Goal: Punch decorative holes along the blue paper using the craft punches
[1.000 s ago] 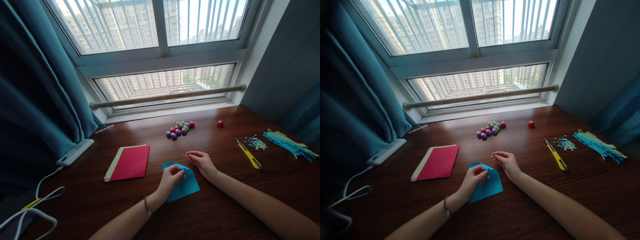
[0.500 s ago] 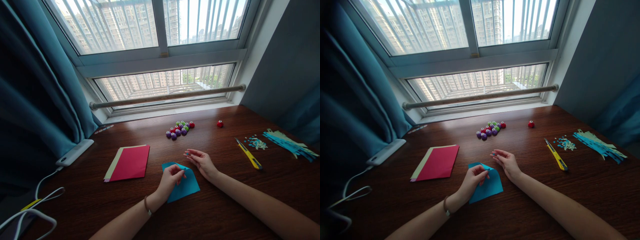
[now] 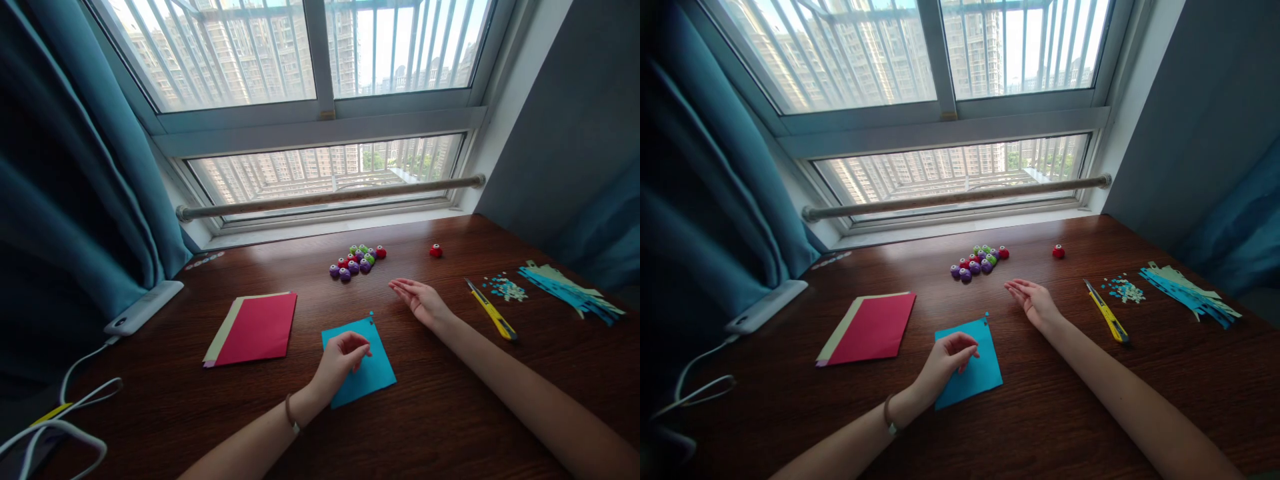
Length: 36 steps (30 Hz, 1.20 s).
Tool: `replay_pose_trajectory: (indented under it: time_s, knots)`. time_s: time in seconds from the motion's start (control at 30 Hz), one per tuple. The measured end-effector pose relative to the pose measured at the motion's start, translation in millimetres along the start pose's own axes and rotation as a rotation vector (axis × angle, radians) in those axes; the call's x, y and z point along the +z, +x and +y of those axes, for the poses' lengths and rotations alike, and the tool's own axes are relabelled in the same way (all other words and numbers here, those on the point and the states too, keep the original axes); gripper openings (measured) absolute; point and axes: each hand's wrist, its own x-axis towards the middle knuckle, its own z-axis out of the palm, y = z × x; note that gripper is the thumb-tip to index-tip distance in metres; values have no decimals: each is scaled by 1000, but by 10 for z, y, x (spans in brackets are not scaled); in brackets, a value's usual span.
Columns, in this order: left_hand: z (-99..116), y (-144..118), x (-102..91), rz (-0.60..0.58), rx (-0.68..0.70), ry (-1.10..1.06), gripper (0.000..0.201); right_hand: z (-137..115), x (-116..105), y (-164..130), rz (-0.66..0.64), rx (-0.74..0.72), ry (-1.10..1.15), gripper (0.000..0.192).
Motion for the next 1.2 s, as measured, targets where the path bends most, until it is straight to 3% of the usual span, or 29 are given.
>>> replay_pose_trajectory:
  time_s: [0.13,0.33,0.47,0.7,0.77,0.93,1.03,1.2]
  knots:
    - [-18,3,-9,-12,0,17,33,-97,-108,81,6,-131,-249,20]
    - [-52,8,-12,-33,12,72,29,163,214,-44,-259,-235,-689,6]
    - [-69,-6,1,-44,39,163,24,300,280,22,-323,-267,-879,3]
    - [-54,-113,29,-67,184,406,13,314,250,54,-369,-321,-1089,3]
    - [-38,-157,27,-73,271,507,12,307,267,23,-381,-342,-1127,5]
    - [21,-137,-91,-32,705,1051,19,284,305,-47,-389,-389,-1175,8]
    - [43,-6,-240,69,708,1245,27,266,305,-71,-402,-407,-1184,11]
    - [-4,171,-407,-139,601,1409,43,284,303,-105,-408,-427,-1185,14]
